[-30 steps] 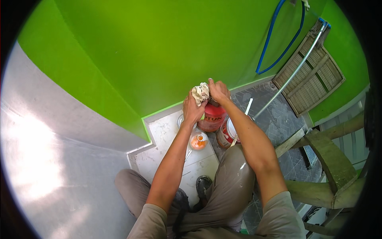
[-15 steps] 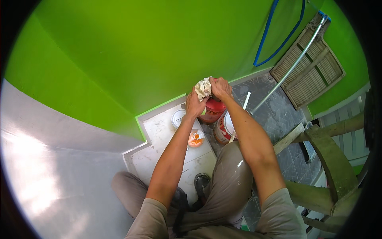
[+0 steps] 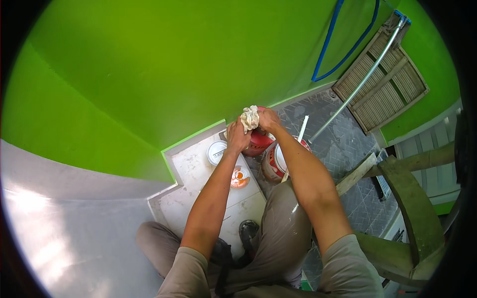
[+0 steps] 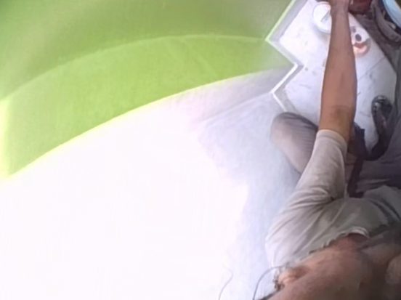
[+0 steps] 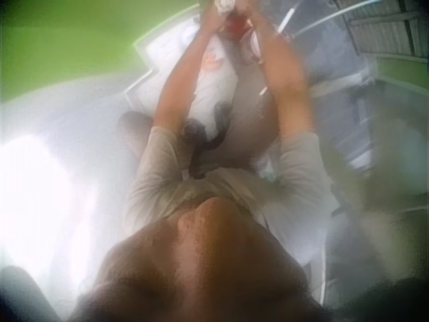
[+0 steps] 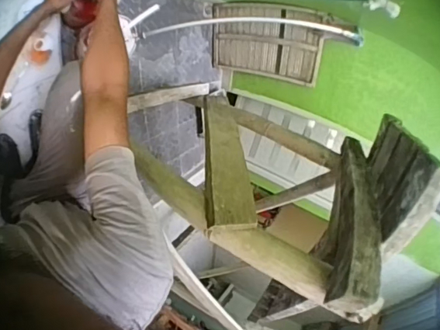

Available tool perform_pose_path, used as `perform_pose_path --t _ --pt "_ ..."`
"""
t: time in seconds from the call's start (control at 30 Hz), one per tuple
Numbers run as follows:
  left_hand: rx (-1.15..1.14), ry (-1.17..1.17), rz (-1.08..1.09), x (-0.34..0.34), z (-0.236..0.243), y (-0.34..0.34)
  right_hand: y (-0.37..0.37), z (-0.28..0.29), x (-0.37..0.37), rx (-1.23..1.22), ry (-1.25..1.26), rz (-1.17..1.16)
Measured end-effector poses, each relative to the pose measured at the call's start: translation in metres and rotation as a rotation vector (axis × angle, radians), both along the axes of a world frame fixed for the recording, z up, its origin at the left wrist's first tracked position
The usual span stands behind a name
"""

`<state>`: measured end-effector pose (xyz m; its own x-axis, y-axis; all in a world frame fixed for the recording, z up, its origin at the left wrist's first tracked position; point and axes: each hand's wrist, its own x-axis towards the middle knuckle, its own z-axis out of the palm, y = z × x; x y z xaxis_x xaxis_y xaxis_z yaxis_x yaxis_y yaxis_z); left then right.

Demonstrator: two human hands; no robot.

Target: The person sits on the floor and mixes red and orange liquids from jars and cans into a container using a spoon and cleans the tools with a cloth.

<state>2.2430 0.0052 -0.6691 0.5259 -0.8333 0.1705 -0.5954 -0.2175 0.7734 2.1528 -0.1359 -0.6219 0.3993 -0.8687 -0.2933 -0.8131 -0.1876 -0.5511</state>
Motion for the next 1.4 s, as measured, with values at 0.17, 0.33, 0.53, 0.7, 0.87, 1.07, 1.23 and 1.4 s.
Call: perform_pose_path --t 0.17,0.33,0.53,0.7,0.87,1.07,1.23,1.4 --pt "0.001 0.038 0.020 0.006 -0.007 0.002 -0.004 -0.011 0.009 -0.001 -0.028 0.086" --pt "0.056 0.014 0.053 0.008 -0.006 -0.001 -0.012 -0.013 0.010 0.236 -0.133 0.028" --pt "0.059 -0.297 0.003 -0.016 -0.005 0.005 -0.030 0.001 -0.013 -0.170 -0.205 -0.335" --pt "0.062 -0.353 0.021 -0.039 -0.005 0.002 -0.045 0.002 -0.029 -0.260 -0.345 -0.608" --pt "-0.048 -0.276 -0.009 -0.050 -0.004 0.001 -0.054 -0.008 -0.027 -0.302 -0.416 -0.616" --pt "-0.102 -0.186 -0.057 -0.079 -0.003 0.005 -0.075 -0.040 -0.018 -0.248 -0.545 -0.528" --pt "-0.081 -0.110 -0.170 -0.065 0.004 0.008 -0.076 -0.037 -0.014 -0.216 -0.622 -0.477" --pt "-0.053 0.261 -0.269 -0.030 0.020 0.000 -0.059 -0.003 -0.021 -0.157 -0.744 -0.391"
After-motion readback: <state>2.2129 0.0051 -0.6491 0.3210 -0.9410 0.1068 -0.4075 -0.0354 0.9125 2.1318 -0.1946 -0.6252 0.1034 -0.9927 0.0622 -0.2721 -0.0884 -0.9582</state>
